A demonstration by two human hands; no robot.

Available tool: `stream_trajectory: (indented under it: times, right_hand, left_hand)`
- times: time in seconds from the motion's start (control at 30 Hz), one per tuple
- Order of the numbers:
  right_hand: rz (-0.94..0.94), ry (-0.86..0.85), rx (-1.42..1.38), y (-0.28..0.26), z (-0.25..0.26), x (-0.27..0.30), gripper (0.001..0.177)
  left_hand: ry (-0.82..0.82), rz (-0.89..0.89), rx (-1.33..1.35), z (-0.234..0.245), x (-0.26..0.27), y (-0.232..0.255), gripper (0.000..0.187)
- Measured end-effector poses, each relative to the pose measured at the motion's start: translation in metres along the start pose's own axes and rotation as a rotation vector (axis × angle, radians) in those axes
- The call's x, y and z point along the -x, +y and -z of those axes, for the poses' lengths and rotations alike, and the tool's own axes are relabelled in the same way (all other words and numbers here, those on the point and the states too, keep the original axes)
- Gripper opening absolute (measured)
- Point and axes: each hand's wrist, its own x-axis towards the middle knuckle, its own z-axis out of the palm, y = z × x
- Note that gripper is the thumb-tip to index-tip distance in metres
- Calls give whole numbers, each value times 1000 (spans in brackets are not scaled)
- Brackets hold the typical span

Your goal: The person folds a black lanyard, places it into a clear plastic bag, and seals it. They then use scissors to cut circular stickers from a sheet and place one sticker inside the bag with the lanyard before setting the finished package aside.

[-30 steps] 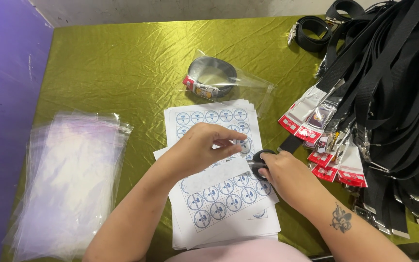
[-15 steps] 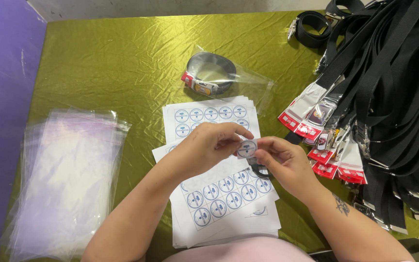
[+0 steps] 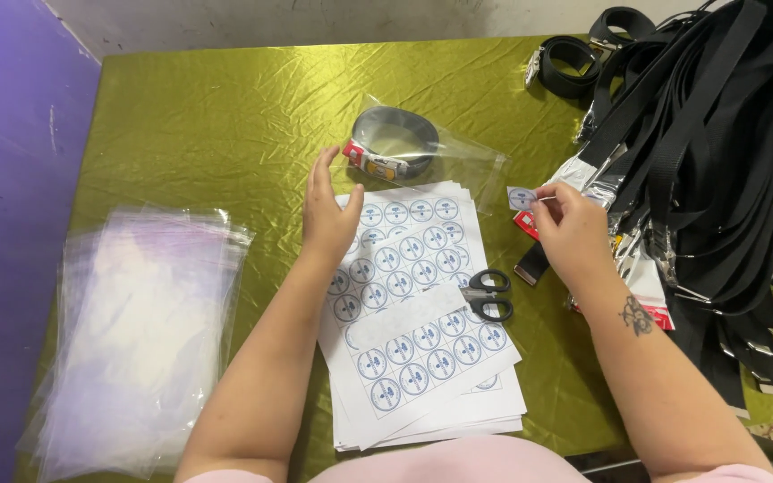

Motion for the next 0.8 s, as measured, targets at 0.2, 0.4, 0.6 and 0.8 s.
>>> stream_trajectory:
  times: [0.2, 0.4, 0.6, 0.8]
  right_hand:
    - [-186, -163, 236, 15, -22, -31, 10]
    - [-565, -101, -716, -9, -56, -47, 15]
    - [-573, -255, -1070, -14, -68, -58, 9]
    - [-538, -310, -1051, -5, -92, -85, 15]
  left_hand:
    - [-57, -13, -100, -11, -1, -27, 65]
    - [-52, -68, -158, -18, -4, -44, 68]
    - [-52, -68, -132, -18, -8, -53, 69]
    - [-50, -52, -118, -17, -8, -52, 69]
